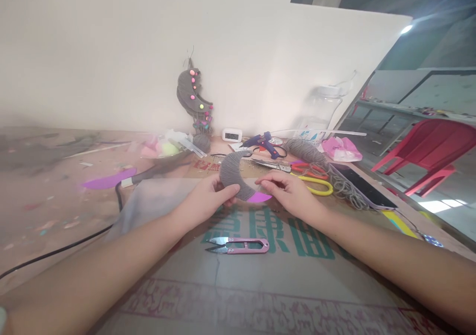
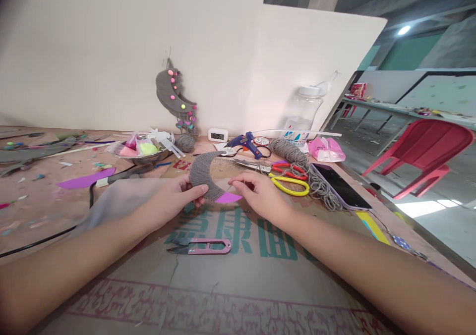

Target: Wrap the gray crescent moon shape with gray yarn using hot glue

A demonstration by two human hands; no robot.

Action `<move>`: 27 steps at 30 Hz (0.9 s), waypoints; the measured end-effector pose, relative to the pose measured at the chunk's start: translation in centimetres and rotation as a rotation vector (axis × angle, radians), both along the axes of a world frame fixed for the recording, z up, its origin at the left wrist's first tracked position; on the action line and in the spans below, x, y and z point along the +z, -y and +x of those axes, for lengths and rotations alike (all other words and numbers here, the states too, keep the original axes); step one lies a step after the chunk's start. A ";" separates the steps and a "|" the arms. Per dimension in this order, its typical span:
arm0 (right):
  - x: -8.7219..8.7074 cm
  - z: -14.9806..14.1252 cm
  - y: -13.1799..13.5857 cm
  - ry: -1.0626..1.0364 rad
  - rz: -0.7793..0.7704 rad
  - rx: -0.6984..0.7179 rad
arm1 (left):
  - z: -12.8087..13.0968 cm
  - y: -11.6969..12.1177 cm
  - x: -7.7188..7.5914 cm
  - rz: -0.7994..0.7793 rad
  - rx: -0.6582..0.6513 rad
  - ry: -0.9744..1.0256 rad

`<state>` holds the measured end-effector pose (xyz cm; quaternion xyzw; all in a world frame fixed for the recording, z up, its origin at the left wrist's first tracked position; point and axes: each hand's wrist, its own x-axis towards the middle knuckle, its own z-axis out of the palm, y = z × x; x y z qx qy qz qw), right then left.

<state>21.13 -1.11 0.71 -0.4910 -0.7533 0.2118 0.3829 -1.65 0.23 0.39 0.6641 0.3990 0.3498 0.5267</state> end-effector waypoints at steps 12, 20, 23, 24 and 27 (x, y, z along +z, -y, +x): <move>0.6 -0.3 1.5 0.116 0.083 0.166 | -0.1 0.3 0.4 0.039 0.067 0.029; 1.4 -1.2 2.0 0.023 -0.214 0.251 | 0.3 0.1 -0.1 0.140 0.111 0.183; 1.4 -1.3 1.9 -0.039 -0.287 0.259 | 0.1 0.4 0.0 0.240 0.132 0.106; 1.4 -1.3 1.8 -0.049 -0.299 0.256 | 0.1 0.5 0.0 0.274 0.140 0.051; 1.5 -1.4 1.7 -0.079 -0.318 0.245 | 0.0 1.1 0.2 0.318 0.123 -0.118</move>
